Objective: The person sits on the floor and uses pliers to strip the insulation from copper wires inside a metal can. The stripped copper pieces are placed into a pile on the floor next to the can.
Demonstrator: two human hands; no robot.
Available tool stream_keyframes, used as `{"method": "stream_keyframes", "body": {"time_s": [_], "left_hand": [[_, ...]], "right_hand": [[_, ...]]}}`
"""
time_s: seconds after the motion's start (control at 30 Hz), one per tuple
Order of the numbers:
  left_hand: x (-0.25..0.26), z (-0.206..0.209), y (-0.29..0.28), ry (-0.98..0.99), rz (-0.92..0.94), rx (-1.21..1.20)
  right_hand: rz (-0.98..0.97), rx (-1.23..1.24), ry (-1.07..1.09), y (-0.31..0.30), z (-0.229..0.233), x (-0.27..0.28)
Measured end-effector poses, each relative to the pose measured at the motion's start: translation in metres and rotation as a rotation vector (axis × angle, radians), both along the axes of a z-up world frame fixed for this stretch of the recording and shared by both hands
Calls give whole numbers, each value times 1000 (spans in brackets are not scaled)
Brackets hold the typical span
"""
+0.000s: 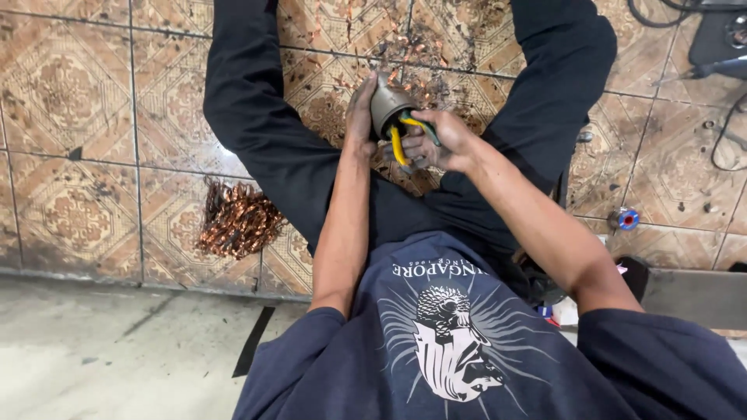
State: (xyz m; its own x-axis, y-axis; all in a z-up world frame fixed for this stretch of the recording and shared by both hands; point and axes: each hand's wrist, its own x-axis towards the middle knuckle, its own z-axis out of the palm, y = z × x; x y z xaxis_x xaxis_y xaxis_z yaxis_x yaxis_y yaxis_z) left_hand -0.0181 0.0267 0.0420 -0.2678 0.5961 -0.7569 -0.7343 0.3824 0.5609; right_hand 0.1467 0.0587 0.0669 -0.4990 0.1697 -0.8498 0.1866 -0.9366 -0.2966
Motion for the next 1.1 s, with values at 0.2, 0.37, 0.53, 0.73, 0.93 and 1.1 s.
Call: {"method": "stream_keyframes", "body": {"time_s": [0.2,0.37,0.53,0.73,0.93,1.1], "left_hand": [[2,-32,2,-262,31,126],[1,-36,1,-240,94,97],[1,-39,1,-255,129,110],[3,-17,-1,-110,82,-60],[8,-26,-5,-31,17,26],[7,-55,-16,634,-96,2]], "right_hand": [[-45,-1,8,0,15,-3],[79,162,-140,-19,37,5],[-3,57,17,-36,2,35],[-180,-12,99,-42,-3,39],[-34,-8,144,-37,18,33],[303,683,-227,-38,0,91]]}}
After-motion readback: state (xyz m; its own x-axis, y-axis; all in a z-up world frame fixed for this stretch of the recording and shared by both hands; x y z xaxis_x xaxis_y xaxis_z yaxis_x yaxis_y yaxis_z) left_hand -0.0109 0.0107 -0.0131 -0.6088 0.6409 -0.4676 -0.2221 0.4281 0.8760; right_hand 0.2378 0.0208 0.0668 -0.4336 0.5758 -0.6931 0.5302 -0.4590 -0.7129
